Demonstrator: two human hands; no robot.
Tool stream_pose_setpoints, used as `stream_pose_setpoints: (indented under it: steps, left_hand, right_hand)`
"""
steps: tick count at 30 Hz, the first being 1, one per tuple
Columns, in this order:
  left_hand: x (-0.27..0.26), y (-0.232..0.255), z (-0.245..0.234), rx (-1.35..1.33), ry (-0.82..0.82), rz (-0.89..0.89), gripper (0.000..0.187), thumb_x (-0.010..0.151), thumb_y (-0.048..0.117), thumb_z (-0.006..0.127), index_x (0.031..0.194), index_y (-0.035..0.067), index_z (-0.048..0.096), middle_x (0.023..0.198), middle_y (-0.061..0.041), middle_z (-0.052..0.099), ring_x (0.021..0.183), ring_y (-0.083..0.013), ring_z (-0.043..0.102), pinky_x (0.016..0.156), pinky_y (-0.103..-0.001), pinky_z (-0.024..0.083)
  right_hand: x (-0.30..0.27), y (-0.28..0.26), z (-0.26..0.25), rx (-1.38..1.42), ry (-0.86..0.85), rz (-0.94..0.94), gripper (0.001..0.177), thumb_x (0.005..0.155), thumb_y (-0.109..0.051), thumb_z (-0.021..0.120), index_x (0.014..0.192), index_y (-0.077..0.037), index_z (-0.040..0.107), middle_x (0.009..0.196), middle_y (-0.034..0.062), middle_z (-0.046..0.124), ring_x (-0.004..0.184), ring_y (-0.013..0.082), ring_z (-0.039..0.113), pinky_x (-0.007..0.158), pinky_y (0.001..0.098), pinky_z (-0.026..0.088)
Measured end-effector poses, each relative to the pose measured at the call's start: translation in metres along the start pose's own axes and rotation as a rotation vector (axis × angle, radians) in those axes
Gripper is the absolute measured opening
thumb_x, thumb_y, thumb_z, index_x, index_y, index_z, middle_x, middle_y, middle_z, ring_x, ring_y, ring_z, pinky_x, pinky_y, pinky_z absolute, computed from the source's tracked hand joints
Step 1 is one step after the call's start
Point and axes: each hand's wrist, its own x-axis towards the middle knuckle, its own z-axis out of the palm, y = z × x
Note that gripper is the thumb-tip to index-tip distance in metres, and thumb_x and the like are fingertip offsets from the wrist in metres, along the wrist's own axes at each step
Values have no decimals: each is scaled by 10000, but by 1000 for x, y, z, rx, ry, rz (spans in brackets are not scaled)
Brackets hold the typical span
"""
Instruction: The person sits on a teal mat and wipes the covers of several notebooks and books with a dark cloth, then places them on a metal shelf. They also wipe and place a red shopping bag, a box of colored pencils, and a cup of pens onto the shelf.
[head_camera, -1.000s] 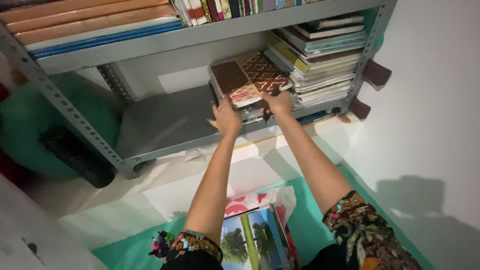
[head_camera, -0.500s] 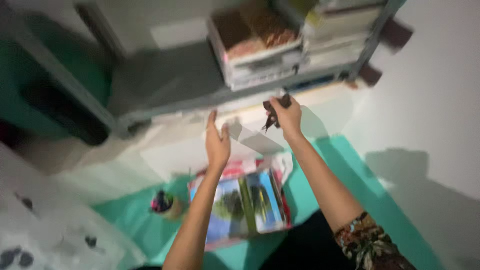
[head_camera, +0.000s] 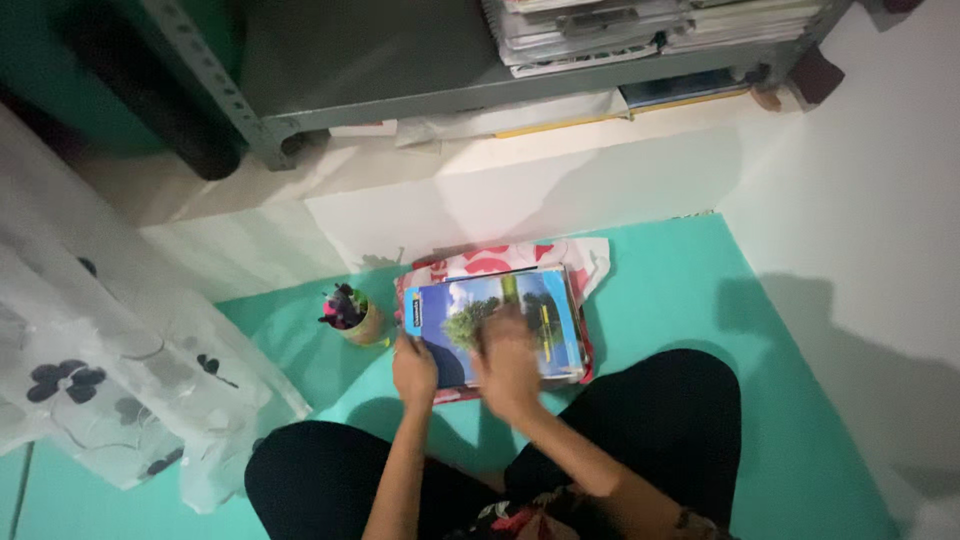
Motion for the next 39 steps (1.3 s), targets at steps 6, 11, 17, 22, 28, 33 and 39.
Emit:
stream_pose_setpoints:
  steps: [6,11,17,22,28,33,39]
  left_hand:
    - [0,11,0,-216,30,-96,373,1002,217,583,1357,102,593,1239,-235,687,1128,-438,655,968,-498,506]
    - [-7,2,19,-276,25,-102,571,884,61,668,1433,87,515,1348,-218,623,1247,-399,591,1040,-461,457]
    - [-20,17,39,-79,219,150,604,869,54,645,1445,-37,489,1551,-278,418,1469,-419,340,1225,-482,224]
    - [-29,41,27,-21,223,126,594,864,92,657,1416,-44,485,1588,-292,368,1495,-436,293,1222,-541,182]
    - [-17,59,24,-53,137,189,661,825,108,667,1425,-68,452,1548,-260,395,1484,-450,281,1241,-550,178]
    - [-22,64,31,-42,122,298,632,905,95,596,1488,-58,406,1602,-242,366,1505,-439,271,1225,-564,179]
    - [-37,52,15,31,126,439,623,997,190,518,1557,-22,347,1632,-211,349,1528,-384,281,1240,-537,192]
  right_hand:
    - [28,-26,17,-269,-90,-540,764,663,-30,632,1421,-91,564,1520,180,491,1397,479,413,1112,641,347]
    - [71,37,-20,-345,72,-134,409,963,-327,558,1256,-56,651,1452,162,554,1400,357,478,1197,512,373]
    - [-13,47,-8,-555,293,-61,620,985,-382,510,1453,24,475,1552,263,412,1446,488,329,1183,600,239]
    - [-19,45,3,-404,217,-183,598,959,-362,532,1449,-21,514,1547,184,445,1447,431,354,1190,591,247]
    - [32,73,-29,-311,161,-314,572,960,-335,551,1460,-57,526,1560,150,459,1469,397,370,1210,567,263]
    - [47,51,-33,-495,-23,-138,508,959,-280,547,1413,-51,560,1546,158,481,1464,373,393,1225,525,276]
    - [6,11,4,-313,-6,-470,539,889,-158,538,1406,-7,562,1525,198,491,1418,393,436,1181,506,302]
